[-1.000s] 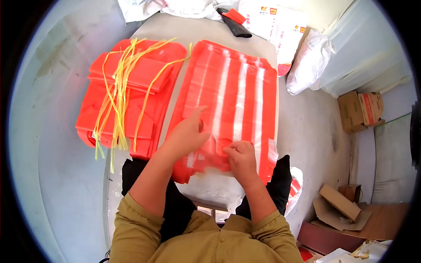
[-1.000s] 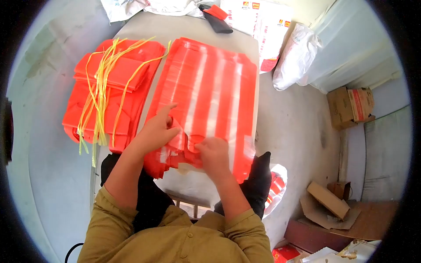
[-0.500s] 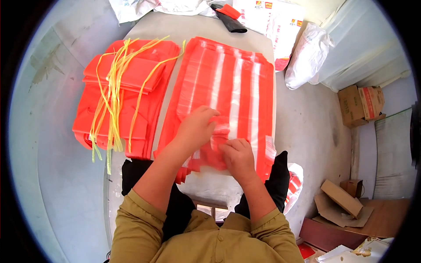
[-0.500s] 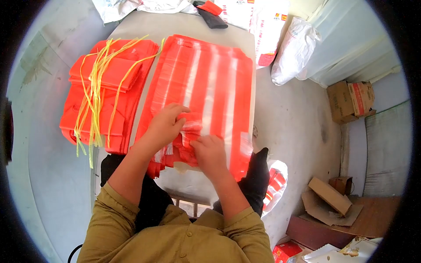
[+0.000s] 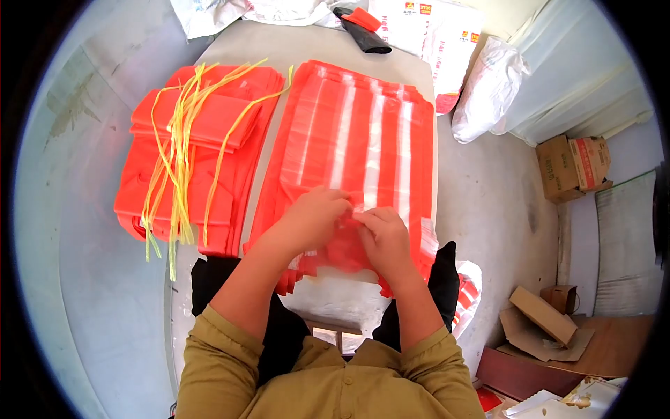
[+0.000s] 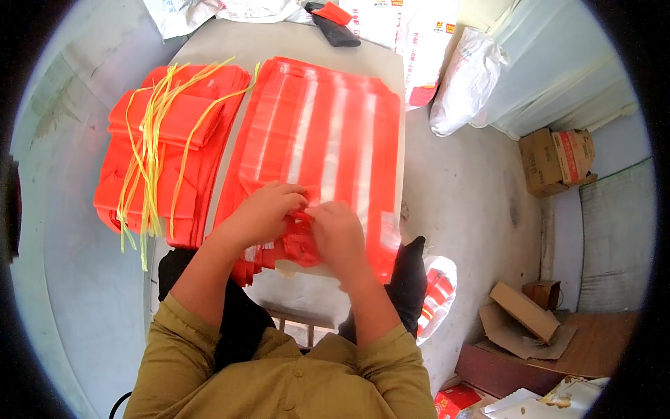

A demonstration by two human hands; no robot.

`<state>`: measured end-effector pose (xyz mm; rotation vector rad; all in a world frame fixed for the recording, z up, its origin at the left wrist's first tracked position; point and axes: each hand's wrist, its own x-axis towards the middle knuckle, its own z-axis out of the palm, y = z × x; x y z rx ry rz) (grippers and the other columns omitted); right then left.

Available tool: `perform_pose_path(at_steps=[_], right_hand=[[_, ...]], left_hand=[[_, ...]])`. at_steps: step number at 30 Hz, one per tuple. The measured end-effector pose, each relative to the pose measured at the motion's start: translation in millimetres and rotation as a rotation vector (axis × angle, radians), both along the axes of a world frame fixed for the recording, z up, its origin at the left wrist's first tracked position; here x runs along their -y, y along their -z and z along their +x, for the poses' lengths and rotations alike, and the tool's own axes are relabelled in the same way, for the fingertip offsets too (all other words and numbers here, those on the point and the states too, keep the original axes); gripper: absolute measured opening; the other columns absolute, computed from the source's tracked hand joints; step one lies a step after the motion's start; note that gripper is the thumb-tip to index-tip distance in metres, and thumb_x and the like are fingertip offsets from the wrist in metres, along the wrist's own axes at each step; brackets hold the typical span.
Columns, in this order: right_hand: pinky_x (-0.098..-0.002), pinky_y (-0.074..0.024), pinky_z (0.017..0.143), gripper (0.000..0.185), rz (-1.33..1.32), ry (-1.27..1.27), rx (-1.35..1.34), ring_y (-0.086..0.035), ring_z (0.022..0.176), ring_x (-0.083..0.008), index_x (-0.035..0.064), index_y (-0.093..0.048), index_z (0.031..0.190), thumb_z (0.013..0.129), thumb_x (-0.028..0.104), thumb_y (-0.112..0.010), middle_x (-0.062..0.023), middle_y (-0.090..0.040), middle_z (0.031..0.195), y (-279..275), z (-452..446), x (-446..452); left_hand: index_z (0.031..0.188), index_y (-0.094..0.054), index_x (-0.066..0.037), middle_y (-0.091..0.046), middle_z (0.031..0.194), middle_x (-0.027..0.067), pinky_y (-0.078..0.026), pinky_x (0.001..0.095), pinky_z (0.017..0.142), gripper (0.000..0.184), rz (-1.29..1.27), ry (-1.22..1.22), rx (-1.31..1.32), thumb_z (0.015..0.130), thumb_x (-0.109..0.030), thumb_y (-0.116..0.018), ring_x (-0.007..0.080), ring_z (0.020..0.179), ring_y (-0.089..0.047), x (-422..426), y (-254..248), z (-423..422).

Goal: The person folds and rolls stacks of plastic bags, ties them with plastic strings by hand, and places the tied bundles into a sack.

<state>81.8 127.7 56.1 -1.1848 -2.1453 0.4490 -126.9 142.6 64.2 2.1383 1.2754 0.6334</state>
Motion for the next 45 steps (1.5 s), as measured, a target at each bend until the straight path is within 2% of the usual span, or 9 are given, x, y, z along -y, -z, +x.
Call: perform_pose_path(at_steps=[9,15,17,20,27,30,35,41,45], right_hand=[[-0.0414,-0.0551,0.088,0.021,-0.029,0.07,-0.071,-0.068,0.1,-0.0335,0.0037,-0.073,0.11,0.089,0.006,-0.071,-0.0136,-0.073,0.106,-14.0,-4.3,-12.2],[-0.0337,-0.044,0.11,0.04,-0.384,0.531,-0.493,-0.06,0.126,-0.0208,0.0,-0.053,0.144,0.106,0.011,-0.051,-0.0124,-0.06,0.141,10.2,79.8,-28.7],[-0.0347,-0.0479,0.102,0.043,-0.467,0.554,-0.532,-0.062,0.115,-0.019,0.0022,-0.051,0.147,0.106,0.016,-0.052,-0.0118,-0.065,0.126,4.7,85.9,-25.3],[-0.0363,-0.0468,0.105,0.048,-0.495,0.493,-0.453,-0.06,0.12,-0.0216,0.0027,-0.047,0.151,0.107,0.02,-0.05,-0.0141,-0.063,0.131,9.1,93.6,-28.7],[-0.0408,-0.0326,0.121,0.05,-0.457,0.456,-0.353,-0.041,0.147,-0.0314,0.0022,-0.043,0.154,0.108,0.023,-0.046,-0.0186,-0.044,0.159,18.8,91.4,-45.7],[-0.0335,-0.0375,0.114,0.047,-0.4,0.463,-0.35,-0.049,0.136,-0.0206,0.008,-0.047,0.154,0.11,0.023,-0.047,-0.0109,-0.051,0.152,19.6,89.6,-48.0],[-0.0362,-0.0392,0.113,0.048,-0.383,0.439,-0.393,-0.051,0.133,-0.0241,0.0073,-0.045,0.154,0.11,0.024,-0.047,-0.0131,-0.051,0.15,19.3,87.2,-47.8],[-0.0346,-0.0465,0.102,0.047,-0.543,0.508,-0.594,-0.056,0.116,-0.0199,0.0073,-0.046,0.154,0.109,0.023,-0.048,-0.0106,-0.055,0.145,4.6,78.1,-45.7],[-0.0306,-0.0498,0.092,0.049,-0.454,0.498,-0.678,-0.059,0.103,-0.0143,0.0085,-0.047,0.154,0.107,0.022,-0.051,-0.0077,-0.061,0.133,12.5,78.1,-47.1]], left_hand=[[0.11,-0.071,-0.001,-0.071,0.122,0.0165,-0.052,0.044,0.098,0.023,-0.053,-0.061,-0.005,0.087,-0.005,-0.069,0.0374,0.115,-0.064,-5.7,4.7,8.5],[0.113,-0.068,0.004,-0.07,0.126,0.0198,-0.052,0.0419,0.098,0.022,-0.234,-0.119,0.119,0.094,-0.006,-0.065,0.0382,0.116,-0.064,-6.4,1.0,6.9],[0.114,-0.068,0.005,-0.069,0.127,0.021,-0.052,0.0406,0.098,0.022,-0.27,-0.127,0.136,0.095,-0.006,-0.064,0.0383,0.117,-0.065,-5.9,-3.6,6.8],[0.096,-0.067,0.001,-0.068,0.095,0.0205,-0.052,0.0466,0.079,0.012,-0.102,-0.129,0.269,0.091,-0.008,-0.062,0.04,0.092,-0.065,-4.4,11.2,7.9],[0.098,-0.066,0.001,-0.068,0.094,0.0205,-0.052,0.0437,0.076,0.012,-0.15,-0.112,0.296,0.093,-0.009,-0.061,0.0377,0.088,-0.065,-7.9,16.7,5.1],[0.099,-0.066,0.001,-0.066,0.089,0.0174,-0.051,0.0397,0.072,0.012,-0.276,-0.129,0.367,0.095,-0.009,-0.061,0.0304,0.081,-0.065,-9.7,19.7,4.6],[0.106,-0.068,0.0,-0.066,0.086,0.011,-0.051,0.0342,0.069,0.017,-0.487,-0.206,0.461,0.099,-0.014,-0.06,0.0177,0.076,-0.063,-10.0,18.6,3.2],[0.111,-0.069,-0.001,-0.071,0.093,0.0128,-0.052,0.035,0.077,0.021,-0.413,-0.206,0.478,0.1,-0.016,-0.061,0.0197,0.086,-0.068,-10.2,25.9,2.4],[0.111,-0.07,-0.001,-0.072,0.095,0.0139,-0.052,0.0358,0.08,0.021,-0.446,-0.213,0.459,0.1,-0.017,-0.061,0.0215,0.09,-0.069,-10.1,21.7,1.5]])
